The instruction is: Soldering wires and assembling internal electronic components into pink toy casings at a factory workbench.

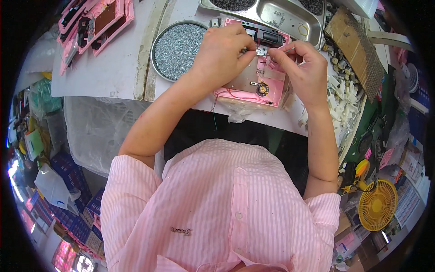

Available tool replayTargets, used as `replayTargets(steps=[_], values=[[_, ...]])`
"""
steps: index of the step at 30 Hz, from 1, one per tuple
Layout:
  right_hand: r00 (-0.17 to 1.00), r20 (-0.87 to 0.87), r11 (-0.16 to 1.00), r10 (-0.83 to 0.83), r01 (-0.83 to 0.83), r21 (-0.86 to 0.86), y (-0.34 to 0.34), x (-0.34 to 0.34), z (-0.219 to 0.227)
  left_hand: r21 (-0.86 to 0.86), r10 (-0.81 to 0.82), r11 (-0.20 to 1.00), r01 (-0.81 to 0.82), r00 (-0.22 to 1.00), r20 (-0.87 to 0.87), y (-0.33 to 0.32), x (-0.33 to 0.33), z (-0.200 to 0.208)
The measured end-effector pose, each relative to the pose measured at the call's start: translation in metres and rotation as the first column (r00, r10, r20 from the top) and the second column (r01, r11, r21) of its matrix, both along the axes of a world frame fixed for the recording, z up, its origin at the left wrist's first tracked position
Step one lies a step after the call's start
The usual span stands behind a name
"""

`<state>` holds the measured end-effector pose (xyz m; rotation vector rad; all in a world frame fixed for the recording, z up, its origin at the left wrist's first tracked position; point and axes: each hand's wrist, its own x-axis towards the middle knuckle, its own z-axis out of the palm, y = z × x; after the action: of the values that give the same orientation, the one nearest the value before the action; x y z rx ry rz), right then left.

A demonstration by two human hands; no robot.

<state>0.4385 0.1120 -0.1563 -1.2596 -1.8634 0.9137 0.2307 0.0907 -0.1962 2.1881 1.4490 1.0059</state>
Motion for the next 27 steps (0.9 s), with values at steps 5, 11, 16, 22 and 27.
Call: replayTargets(steps=[5, 11, 16, 22, 27], values=[[1.0, -0.001, 1.0, 0.0, 0.0, 0.005, 0.002, 0.004, -0.006, 0.041, -0.017, 0.999, 0.017, 1.0, -0.004, -0.002, 0.002, 0.0], [0.997, 0.06, 0.998, 0.048, -0.051, 0.048, 0.005, 0.008, 0.0, 0.128, -0.031, 0.991, 0.022, 0.998, 0.063, 0.0, 0.0, -0.007], [0.941, 0.31, 0.95, 0.133, -0.211, 0.231, 0.004, 0.008, 0.001, -0.091, 0.049, 0.996, -0.013, 0.912, 0.408, -0.005, -0.001, 0.001], [0.945, 0.318, 0.954, 0.079, -0.165, 0.251, 0.004, -0.004, -0.008, 0.156, -0.008, 0.988, -0.002, 0.998, 0.063, -0.004, 0.005, 0.0], [0.972, 0.219, 0.981, 0.087, -0.122, 0.152, 0.002, 0.0, -0.01, 0.003, 0.027, 1.0, -0.028, 0.989, 0.149, -0.003, 0.003, -0.01]])
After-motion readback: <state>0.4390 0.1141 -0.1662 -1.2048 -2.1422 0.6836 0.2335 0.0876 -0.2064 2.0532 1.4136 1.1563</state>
